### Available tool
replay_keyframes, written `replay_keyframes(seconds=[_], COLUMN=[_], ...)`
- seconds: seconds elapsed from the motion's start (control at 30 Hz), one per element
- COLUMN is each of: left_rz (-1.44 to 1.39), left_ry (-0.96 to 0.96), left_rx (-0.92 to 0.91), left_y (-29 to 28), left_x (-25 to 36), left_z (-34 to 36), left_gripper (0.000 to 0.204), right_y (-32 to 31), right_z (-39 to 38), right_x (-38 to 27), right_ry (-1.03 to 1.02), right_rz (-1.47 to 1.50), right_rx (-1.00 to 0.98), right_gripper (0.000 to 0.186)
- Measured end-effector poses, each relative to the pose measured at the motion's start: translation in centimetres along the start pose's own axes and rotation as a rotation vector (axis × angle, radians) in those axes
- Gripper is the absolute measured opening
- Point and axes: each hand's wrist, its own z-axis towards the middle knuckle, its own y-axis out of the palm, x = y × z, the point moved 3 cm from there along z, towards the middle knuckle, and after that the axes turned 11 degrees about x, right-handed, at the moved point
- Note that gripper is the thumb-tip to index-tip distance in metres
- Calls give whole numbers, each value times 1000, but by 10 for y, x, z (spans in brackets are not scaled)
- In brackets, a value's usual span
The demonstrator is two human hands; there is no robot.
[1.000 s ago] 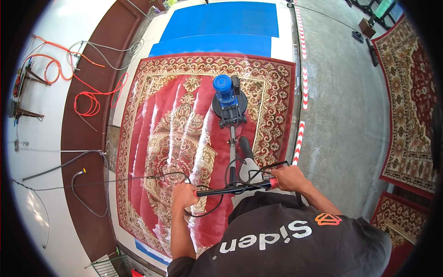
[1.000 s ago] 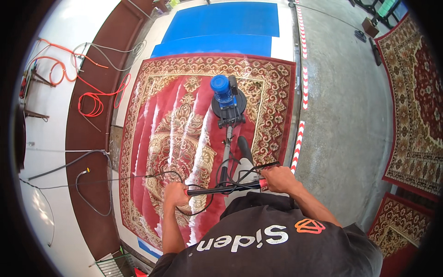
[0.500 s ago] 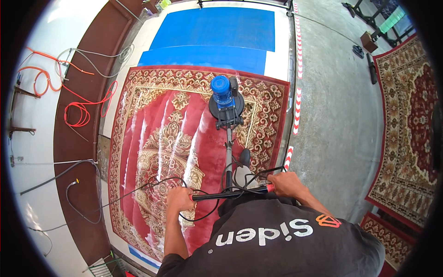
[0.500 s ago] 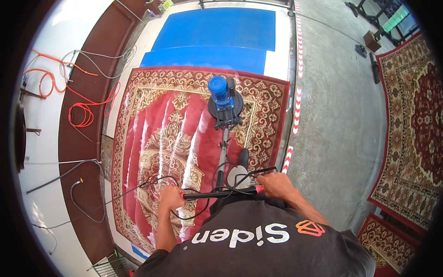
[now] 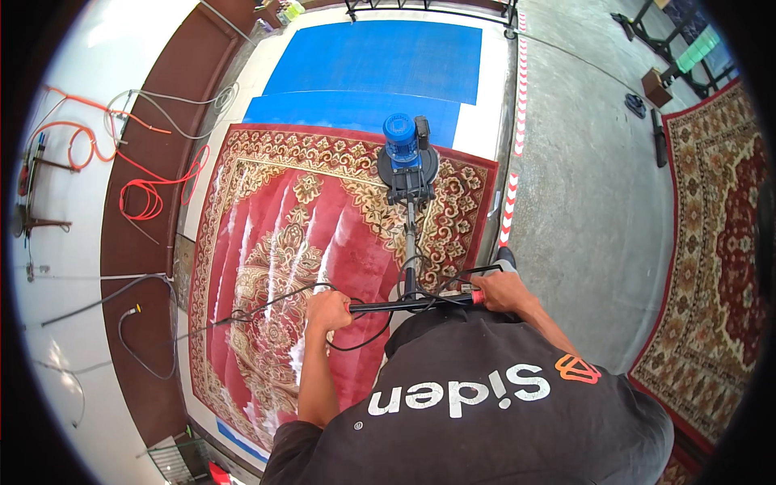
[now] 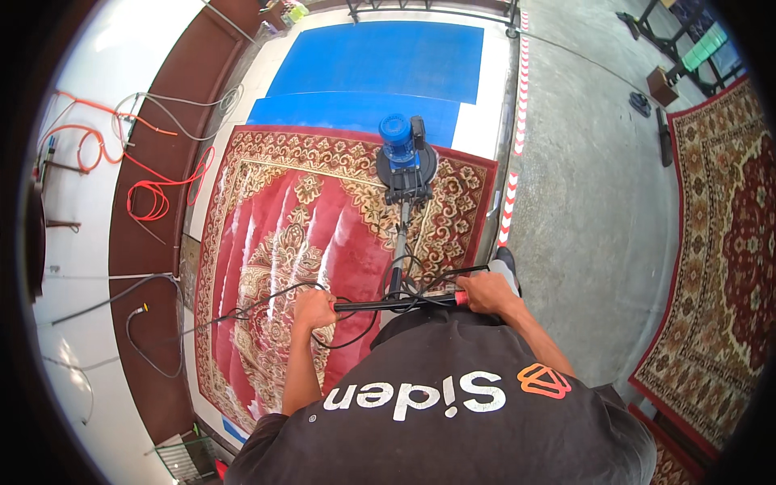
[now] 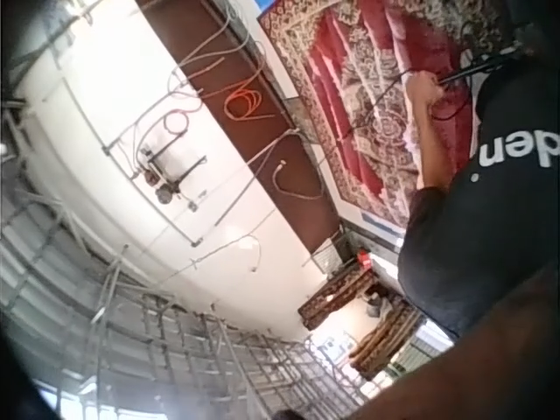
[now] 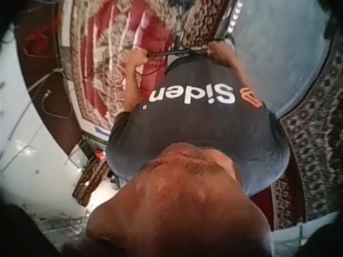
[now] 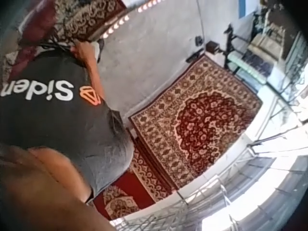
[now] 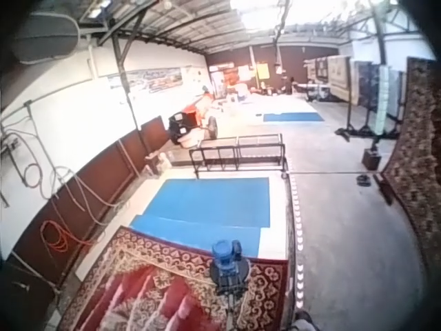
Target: Cleaning a large decorative rug using a motorized floor polisher with foam.
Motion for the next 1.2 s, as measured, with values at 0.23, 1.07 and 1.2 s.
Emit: replay_keyframes(seconds=[0.23,1.07,1.2], left_rz=[-117,-463,-534], left_ry=[-221,-743,-834], left_rx=[105,221,239], left_y=[32,189,209], left_x=[144,444,455], left_z=[18,-142,-206], left_gripper=[19,26,24], right_y=[-61,-62,-47], right_z=[5,-69,-98], right_x=[144,308,270], right_ry=[-115,-590,-686], right_rz=[-146,-437,-400], right_rx=[-122,-364,-298], right_gripper=[30,21,22])
